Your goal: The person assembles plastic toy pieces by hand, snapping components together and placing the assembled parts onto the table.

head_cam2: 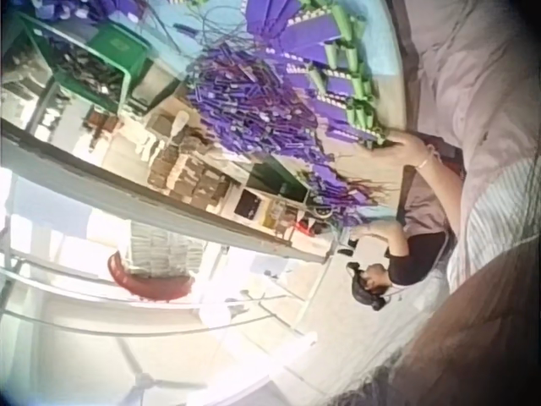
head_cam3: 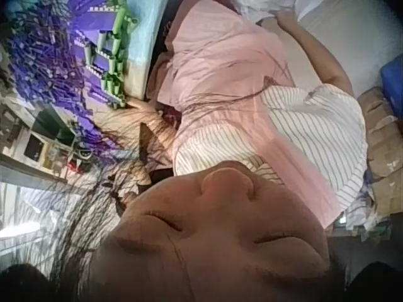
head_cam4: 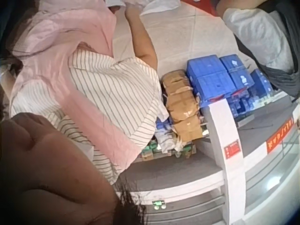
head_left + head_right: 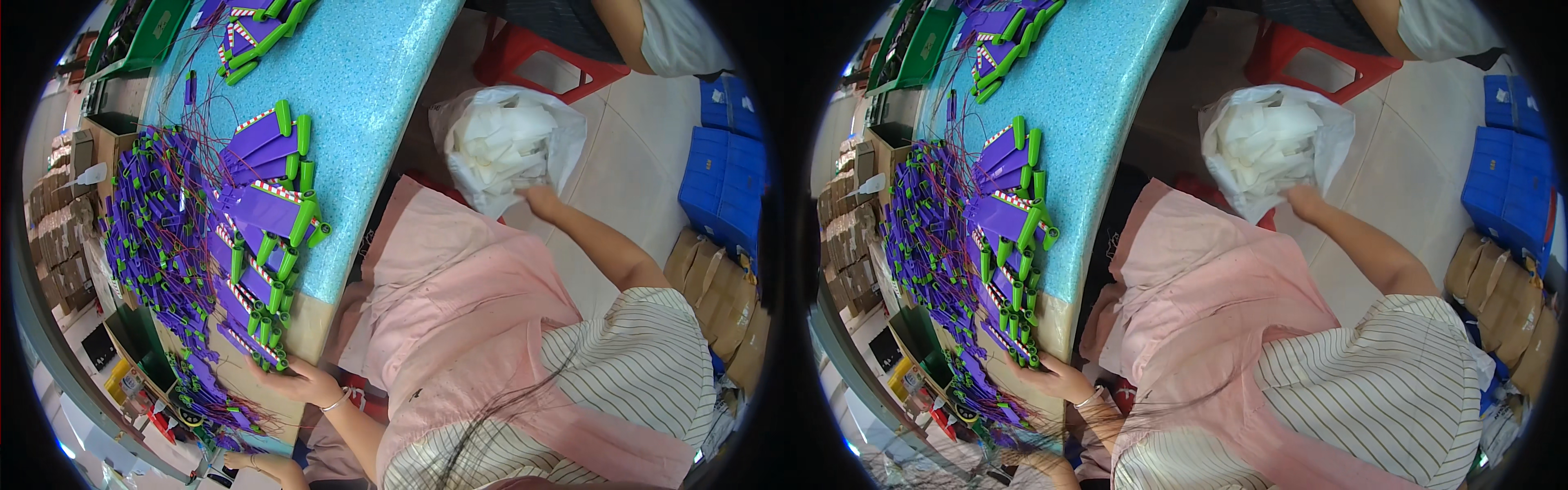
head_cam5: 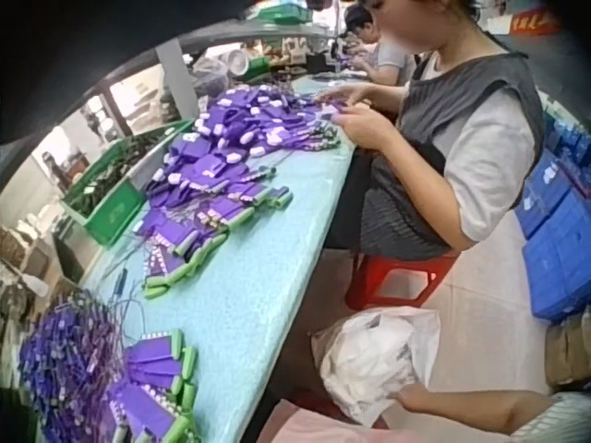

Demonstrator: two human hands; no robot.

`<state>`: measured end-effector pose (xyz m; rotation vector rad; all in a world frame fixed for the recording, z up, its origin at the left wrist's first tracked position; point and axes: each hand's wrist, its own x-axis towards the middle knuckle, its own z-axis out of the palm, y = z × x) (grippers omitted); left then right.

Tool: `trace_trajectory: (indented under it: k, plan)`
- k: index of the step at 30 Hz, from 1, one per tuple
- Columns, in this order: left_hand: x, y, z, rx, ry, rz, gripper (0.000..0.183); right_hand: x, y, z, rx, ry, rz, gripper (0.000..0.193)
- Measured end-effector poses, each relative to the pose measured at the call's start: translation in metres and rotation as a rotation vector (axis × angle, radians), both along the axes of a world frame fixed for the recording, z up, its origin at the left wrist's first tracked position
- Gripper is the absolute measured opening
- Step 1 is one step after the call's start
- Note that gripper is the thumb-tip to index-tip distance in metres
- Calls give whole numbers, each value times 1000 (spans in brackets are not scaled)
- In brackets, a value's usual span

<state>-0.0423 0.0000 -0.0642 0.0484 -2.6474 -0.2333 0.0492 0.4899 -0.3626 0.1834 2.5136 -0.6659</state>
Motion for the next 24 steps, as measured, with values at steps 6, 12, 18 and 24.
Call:
trace_trajectory:
  k: [6, 12, 18, 24]
  plan:
    - [-3, 9, 2, 1, -5, -2, 53, 29, -48, 5, 55, -428, 347, 27]
    - [-1, 14, 8, 128, -51, -3, 54, -1, -45, 28, 50, -469, 358, 28]
    - [-12, 26, 26, 233, -164, -42, 59, -90, -56, 168, 84, -140, 209, 18]
    - [-21, 39, 24, 284, -162, -7, 60, -175, -129, 362, -1101, -115, 153, 26]
